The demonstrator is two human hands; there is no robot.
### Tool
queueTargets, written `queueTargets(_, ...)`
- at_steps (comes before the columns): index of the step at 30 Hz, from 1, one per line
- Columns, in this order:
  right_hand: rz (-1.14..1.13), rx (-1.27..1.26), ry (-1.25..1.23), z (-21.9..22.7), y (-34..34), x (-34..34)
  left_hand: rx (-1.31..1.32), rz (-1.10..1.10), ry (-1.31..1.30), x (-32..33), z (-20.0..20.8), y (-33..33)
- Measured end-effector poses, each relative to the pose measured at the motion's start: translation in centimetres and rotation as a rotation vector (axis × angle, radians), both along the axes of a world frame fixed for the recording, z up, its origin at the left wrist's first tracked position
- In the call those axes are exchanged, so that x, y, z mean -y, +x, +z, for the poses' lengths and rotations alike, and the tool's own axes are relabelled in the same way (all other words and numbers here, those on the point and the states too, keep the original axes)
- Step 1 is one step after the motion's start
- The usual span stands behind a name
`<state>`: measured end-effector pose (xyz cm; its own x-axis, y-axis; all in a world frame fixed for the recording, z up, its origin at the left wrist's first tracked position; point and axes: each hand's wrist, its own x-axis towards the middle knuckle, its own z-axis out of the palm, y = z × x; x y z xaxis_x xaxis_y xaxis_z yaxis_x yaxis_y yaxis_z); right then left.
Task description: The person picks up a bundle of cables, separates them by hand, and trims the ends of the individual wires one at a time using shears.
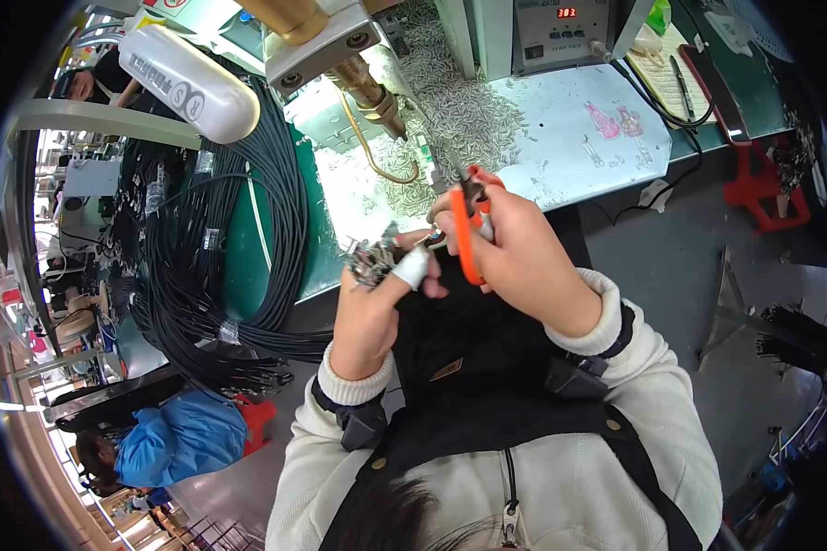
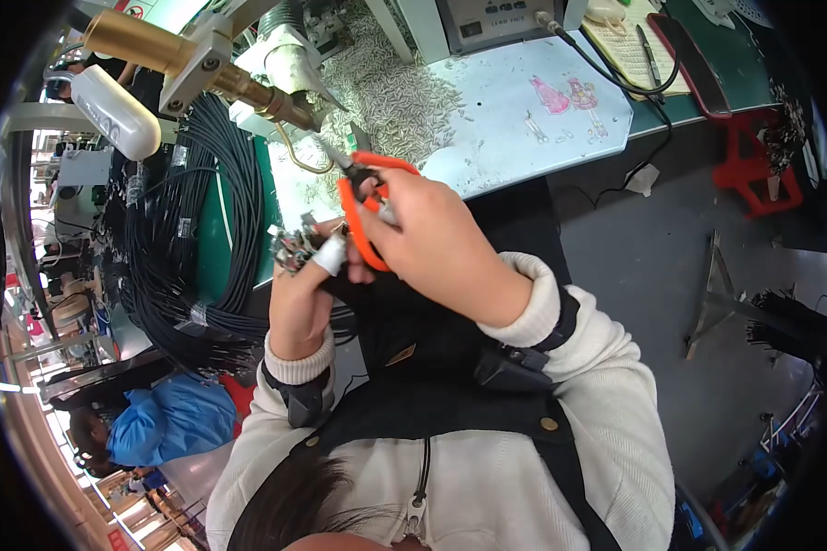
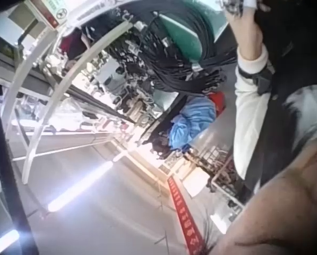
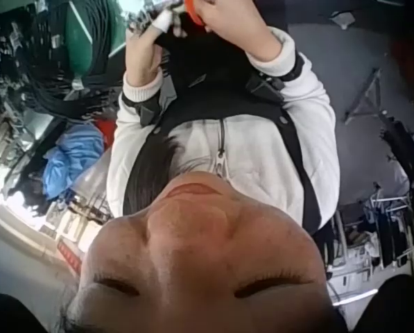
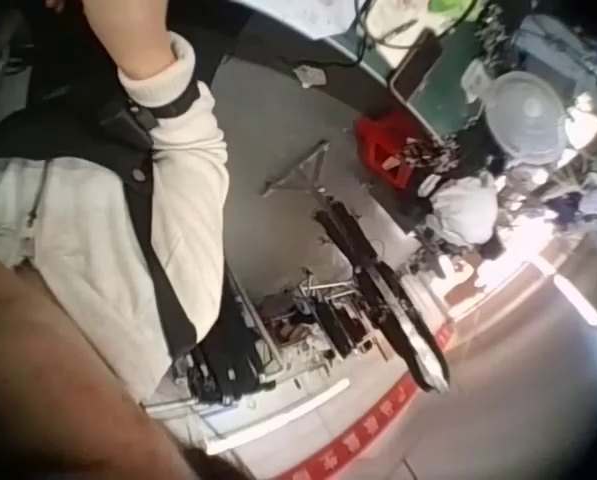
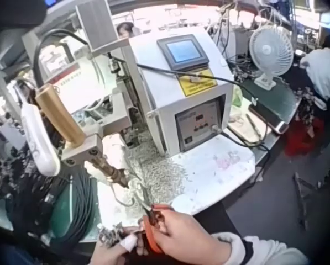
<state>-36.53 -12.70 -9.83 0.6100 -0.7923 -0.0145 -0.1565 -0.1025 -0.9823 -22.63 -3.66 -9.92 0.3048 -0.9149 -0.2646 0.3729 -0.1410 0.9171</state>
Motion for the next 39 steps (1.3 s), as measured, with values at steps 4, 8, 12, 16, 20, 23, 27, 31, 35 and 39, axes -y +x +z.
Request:
queueTargets(4, -0.053, 0.111, -0.196, -1.5, 0.6, -0.8, -0.165, 0.085, -0.037, -0.3, -0.5, -0.1)
queueTargets(8, -0.083, 0.227, -0.758, -2.3, 0.5, -0.7, -0.006, 0.153, -0.092, -0.5, -0.4, -0.3)
queueTargets(12, -0.054, 0.261, -0.691, -2.4, 0.3, -1.0, 0.17, 0.182, -0.071, -0.3, 0.3, -1.0)
queueTargets(16, 0.074, 0.33, 0.142, -1.2, 0.3, -0.7, 0.345, 0.233, -0.112, -0.4, -0.3, -1.7)
queueTargets(20, -0.018, 0.255, -0.068, -2.0, 0.8, -1.6, 0.666, 0.225, -0.23, -0.2, -1.3, -1.5)
queueTargets(23, -0.099, 0.168, -0.389, -2.3, 0.8, -2.0, 0.824, 0.204, -0.23, -0.4, -1.1, -1.7)
queueTargets(27, -0.049, 0.22, -0.133, -2.0, 0.9, -1.4, 0.788, 0.216, -0.173, 0.1, -0.4, -2.4)
queueTargets(31, 0.054, 0.454, 0.47, -2.1, 0.9, -0.9, 0.419, 0.21, -0.139, 0.4, -0.3, -1.9)
queueTargets(35, 0.025, 0.409, 0.225, -2.5, 0.7, -1.0, 0.047, 0.13, 0.022, 0.1, 0.1, -1.0)
queueTargets(39, 0.066, 0.107, -0.11, -1.7, -0.6, -1.0, 0.051, 0.162, -0.032, 0.1, 0.4, -1.0)
